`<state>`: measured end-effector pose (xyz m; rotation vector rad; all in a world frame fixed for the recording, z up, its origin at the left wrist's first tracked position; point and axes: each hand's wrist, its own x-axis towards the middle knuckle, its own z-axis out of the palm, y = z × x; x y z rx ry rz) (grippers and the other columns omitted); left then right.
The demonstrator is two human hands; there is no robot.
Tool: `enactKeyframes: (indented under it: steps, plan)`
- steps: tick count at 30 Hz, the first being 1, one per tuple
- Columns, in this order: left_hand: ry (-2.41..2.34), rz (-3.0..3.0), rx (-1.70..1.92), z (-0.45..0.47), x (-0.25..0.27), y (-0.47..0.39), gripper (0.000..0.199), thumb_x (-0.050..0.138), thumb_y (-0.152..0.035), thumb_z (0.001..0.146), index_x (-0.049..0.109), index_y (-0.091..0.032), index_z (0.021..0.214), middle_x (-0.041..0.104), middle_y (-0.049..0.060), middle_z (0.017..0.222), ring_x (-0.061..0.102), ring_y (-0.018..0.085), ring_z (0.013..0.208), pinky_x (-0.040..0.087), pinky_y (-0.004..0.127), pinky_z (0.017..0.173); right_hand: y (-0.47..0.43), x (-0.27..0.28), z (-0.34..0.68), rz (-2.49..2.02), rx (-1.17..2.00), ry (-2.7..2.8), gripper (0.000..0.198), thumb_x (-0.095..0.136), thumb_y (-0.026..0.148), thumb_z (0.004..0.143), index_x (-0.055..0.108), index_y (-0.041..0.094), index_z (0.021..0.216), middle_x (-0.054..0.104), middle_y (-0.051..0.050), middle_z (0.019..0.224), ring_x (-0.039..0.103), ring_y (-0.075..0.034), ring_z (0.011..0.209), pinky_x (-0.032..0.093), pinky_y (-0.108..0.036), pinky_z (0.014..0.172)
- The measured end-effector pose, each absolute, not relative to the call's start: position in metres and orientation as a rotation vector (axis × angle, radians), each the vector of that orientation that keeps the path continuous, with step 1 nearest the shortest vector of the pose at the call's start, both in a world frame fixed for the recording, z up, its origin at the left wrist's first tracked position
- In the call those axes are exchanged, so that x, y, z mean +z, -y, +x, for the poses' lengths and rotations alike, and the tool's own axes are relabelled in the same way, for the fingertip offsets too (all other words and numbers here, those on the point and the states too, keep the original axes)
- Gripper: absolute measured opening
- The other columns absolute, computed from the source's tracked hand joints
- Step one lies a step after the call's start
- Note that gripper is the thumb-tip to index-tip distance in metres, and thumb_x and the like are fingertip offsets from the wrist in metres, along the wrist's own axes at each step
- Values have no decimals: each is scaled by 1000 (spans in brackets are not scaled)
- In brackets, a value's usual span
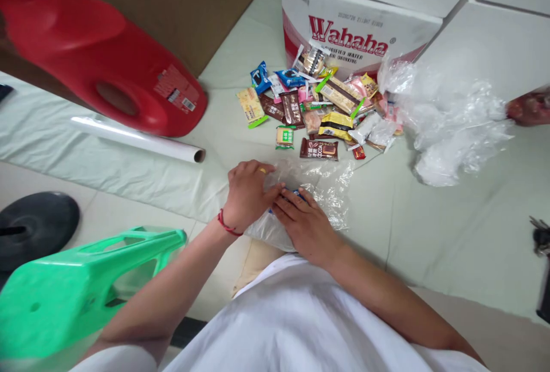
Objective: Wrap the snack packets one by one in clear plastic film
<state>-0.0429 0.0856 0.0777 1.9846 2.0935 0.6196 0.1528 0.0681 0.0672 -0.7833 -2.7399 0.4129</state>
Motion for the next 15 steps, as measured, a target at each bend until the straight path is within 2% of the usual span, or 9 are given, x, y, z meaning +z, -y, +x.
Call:
enactKeyframes:
  steps: [3, 5, 8, 15]
  plan:
    - [-2125, 1899, 498, -54, 72, -89, 15, 61, -30, 87, 73, -22, 90, 73, 12, 90, 65, 35, 98, 45, 48, 88, -68, 65, 154, -770, 427, 2741, 47, 52, 15, 104, 57, 20, 151, 58, -7, 155, 45, -24, 151, 34, -52, 128]
    - [-2141, 1780, 481, -67, 71, -91, 20, 52, -29, 91, 71, -22, 89, 71, 9, 79, 66, 30, 84, 44, 40, 78, -68, 62, 154, -783, 440, 2732, 50, 53, 14, 102, 57, 22, 152, 59, -7, 155, 45, -24, 151, 34, -53, 128]
    - [-2179, 1533, 526, -86, 70, -92, 29, 48, -39, 94, 72, -22, 93, 68, 5, 71, 62, 24, 69, 38, 32, 66, -66, 59, 154, -805, 440, 2720, 53, 56, 14, 101, 55, 24, 153, 59, -7, 155, 44, -24, 151, 34, -53, 128]
    - [-2152, 1452, 497, -99, 64, -91, 32, 51, -46, 91, 72, -22, 86, 67, 4, 68, 56, 22, 65, 32, 31, 63, -62, 61, 156, -844, 390, 2712, 49, 53, 15, 104, 56, 24, 152, 57, -6, 156, 46, -26, 149, 34, -54, 127]
